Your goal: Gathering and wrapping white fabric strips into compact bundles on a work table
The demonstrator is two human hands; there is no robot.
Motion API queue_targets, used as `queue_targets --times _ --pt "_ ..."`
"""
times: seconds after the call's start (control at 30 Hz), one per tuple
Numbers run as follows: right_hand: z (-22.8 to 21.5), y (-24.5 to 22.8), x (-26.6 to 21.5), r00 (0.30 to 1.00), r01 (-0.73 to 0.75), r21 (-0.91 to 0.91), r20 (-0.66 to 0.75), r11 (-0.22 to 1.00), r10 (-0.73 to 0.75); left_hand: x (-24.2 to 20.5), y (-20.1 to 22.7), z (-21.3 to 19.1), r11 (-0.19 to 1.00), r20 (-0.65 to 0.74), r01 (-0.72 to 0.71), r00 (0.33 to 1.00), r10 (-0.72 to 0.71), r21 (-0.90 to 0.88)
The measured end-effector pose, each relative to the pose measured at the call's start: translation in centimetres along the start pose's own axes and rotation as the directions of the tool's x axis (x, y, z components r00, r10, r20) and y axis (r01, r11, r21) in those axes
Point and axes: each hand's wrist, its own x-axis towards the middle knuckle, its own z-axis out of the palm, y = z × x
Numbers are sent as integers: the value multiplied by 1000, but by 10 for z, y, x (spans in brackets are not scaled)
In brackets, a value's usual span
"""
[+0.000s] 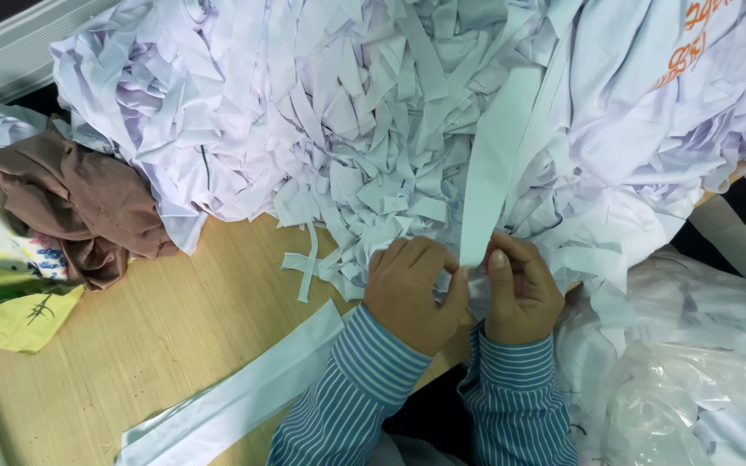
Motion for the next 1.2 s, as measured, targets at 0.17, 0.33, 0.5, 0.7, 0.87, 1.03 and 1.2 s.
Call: queue_targets --times 0.17,0.33,0.5,0.7,0.87,1.03,1.2 --pt "14 -3 -13 994 -94 -37 52 995 96 -38 -17 -11 998 193 62 980 -55 -29" --pt "16 -6 -15 992 -63 -89 104 994 72 -47 -28 -16 961 357 160 931 -71 -226" --pt "17 -22 -10 980 -22 8 198 1000 20 -30 -21 -27 727 293 437 899 -326 -530" --pt "3 -46 -22 823 -327 191 539 926 179 -40 -40 -26 333 534 703 701 -472 -629" --pt "0 -48 -31 715 -490 249 663 835 222 -30 -24 -47 127 499 587 767 -403 -800" --pt "-1 -35 -42 725 -482 211 641 851 251 -36 -21 -71 245 258 385 868 -424 -890" --pt "6 -41 -37 764 -426 191 600 884 238 -56 -31 -84 160 272 439 762 -587 -884"
